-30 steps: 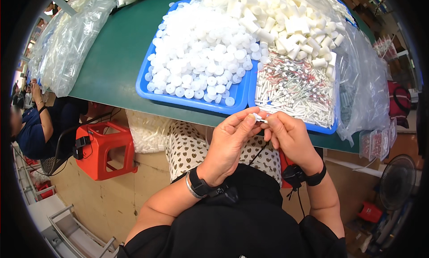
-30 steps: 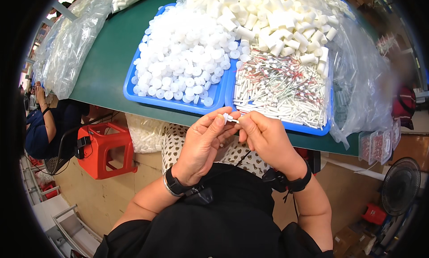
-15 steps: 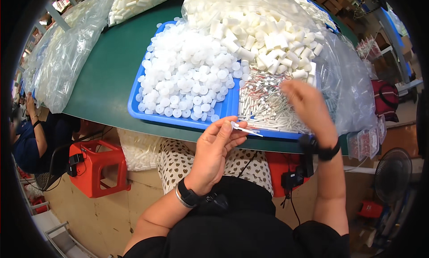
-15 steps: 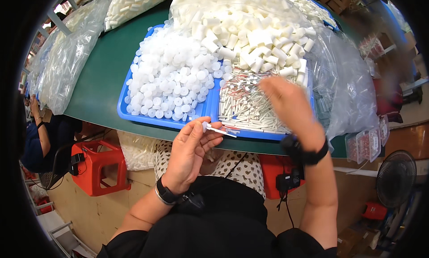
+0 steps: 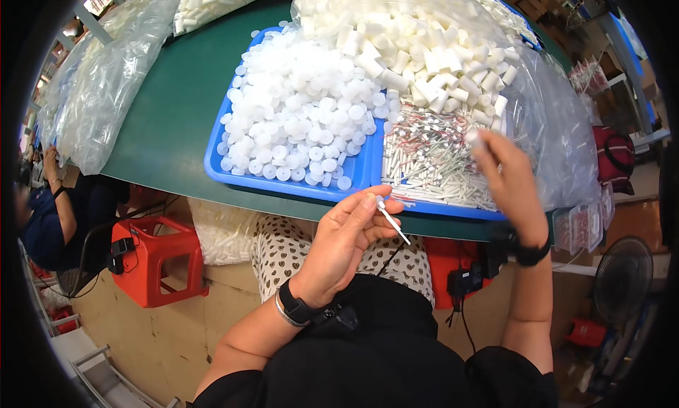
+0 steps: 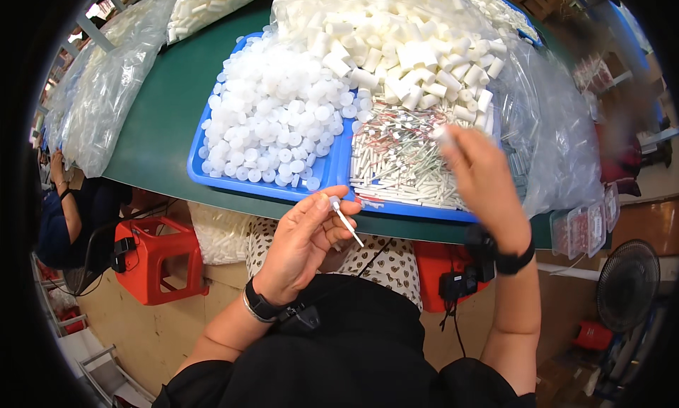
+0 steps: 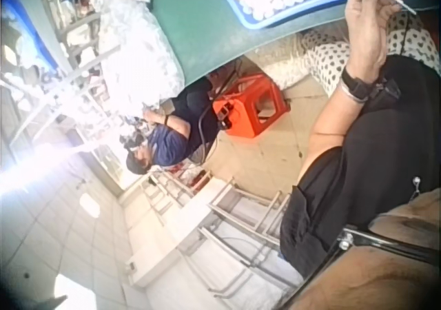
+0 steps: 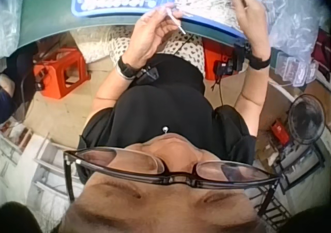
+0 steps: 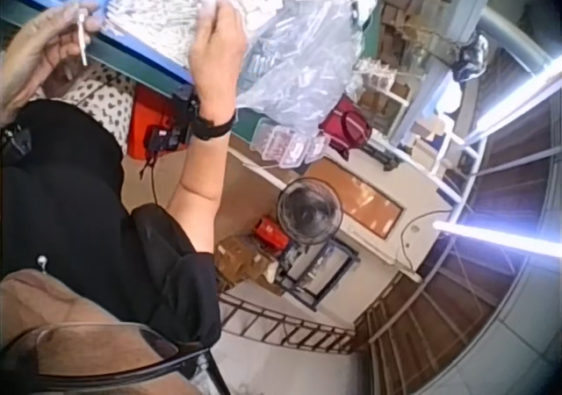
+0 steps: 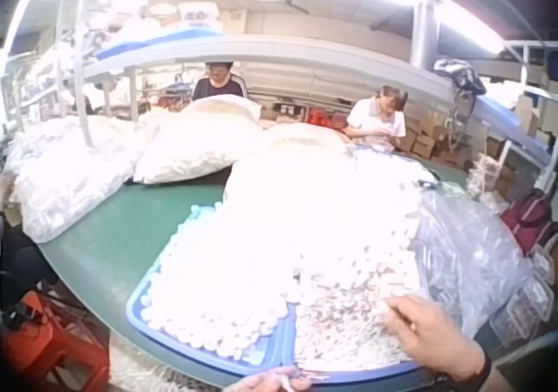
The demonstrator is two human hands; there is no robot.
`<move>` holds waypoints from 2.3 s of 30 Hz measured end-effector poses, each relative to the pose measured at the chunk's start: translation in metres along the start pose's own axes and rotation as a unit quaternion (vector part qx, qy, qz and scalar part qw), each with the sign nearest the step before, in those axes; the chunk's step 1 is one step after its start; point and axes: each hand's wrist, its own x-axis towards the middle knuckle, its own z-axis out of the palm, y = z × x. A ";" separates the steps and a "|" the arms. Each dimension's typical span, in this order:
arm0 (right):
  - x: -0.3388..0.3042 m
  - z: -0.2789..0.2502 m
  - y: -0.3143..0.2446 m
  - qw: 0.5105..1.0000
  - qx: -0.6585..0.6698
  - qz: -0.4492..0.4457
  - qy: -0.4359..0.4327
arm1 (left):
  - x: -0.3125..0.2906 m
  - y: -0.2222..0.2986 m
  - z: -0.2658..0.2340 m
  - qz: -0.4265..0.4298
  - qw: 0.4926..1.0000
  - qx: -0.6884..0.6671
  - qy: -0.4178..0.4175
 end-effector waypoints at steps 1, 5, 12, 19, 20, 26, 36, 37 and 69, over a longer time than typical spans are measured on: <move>-0.012 0.002 -0.018 0.999 0.042 0.012 -0.029 | 0.000 0.001 0.003 0.006 1.000 0.007 -0.015; -0.045 0.023 -0.045 0.982 0.164 0.059 -0.077 | 0.002 -0.003 0.008 -0.002 0.999 0.022 -0.041; -0.058 0.051 -0.053 0.989 0.133 -0.037 -0.054 | 0.002 -0.017 0.006 -0.033 0.999 -0.001 -0.032; -0.061 0.051 -0.058 0.964 0.236 0.066 -0.104 | -0.001 -0.020 0.005 0.007 0.993 0.117 -0.003; -0.061 0.047 -0.057 0.935 0.307 0.125 -0.131 | -0.001 -0.019 0.005 0.003 0.993 0.115 -0.002; -0.062 0.043 -0.047 0.829 0.469 0.230 -0.197 | 0.003 -0.020 0.005 -0.052 0.995 0.088 -0.017; -0.045 -0.027 0.038 0.988 -0.017 0.133 0.075 | 0.002 -0.015 0.004 -0.087 0.992 0.082 -0.044; -0.043 -0.040 0.060 0.978 -0.120 0.150 0.080 | 0.002 -0.017 0.003 -0.078 0.992 0.073 -0.064; -0.070 0.048 -0.054 0.984 0.110 -0.080 -0.115 | -0.002 -0.017 0.002 -0.032 0.998 0.059 0.001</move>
